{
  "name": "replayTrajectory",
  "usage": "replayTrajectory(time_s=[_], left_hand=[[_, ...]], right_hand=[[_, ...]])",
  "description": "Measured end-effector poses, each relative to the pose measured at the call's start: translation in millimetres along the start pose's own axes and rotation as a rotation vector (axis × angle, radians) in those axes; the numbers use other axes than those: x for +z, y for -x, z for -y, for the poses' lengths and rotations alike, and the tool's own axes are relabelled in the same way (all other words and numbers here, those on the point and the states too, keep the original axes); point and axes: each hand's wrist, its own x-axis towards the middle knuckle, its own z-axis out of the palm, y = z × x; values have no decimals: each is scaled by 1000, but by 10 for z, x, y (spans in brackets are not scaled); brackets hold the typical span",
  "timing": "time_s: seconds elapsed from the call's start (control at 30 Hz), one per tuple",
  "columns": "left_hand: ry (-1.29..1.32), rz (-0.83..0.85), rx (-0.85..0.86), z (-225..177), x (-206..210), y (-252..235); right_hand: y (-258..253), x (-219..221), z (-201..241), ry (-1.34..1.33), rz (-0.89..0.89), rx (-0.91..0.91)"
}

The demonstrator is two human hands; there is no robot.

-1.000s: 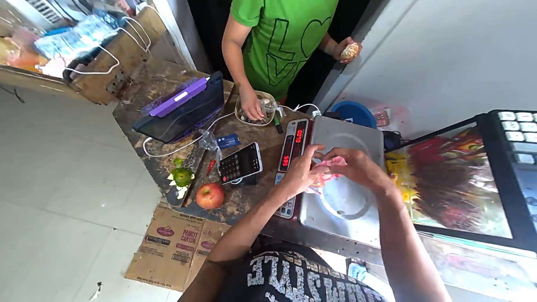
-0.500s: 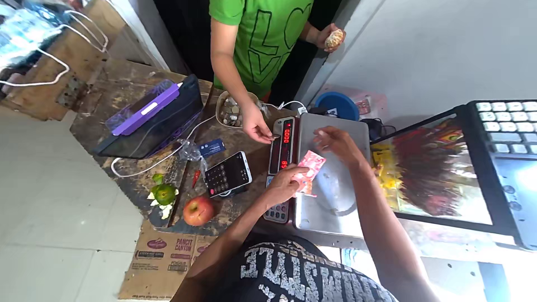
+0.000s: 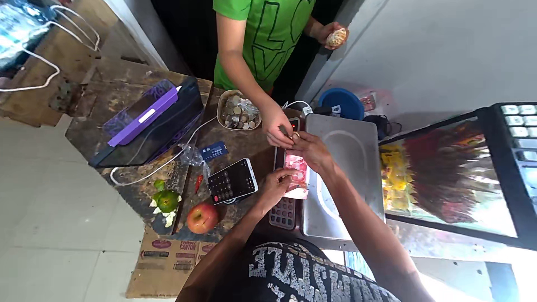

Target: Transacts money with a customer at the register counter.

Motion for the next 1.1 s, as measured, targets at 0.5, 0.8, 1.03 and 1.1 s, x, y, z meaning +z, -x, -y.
replayTrajectory(time_s=[0.5,0.8,1.03,1.1], left_hand=[[-134,570,249,-316,1177,-34],[-114,995,215,-150,2688,461],[-117,1133,97,150,4297,970],[-165,1204,36,236,4674,1111]], right_hand=[[2086,-1246,-797,-482,-561,38],[3225,-1895,-1642,-413,-760,-26],[4112,-3084,-2135,-406,-967,-29],[4327,-3380,-2346,-381,-1032,-61]])
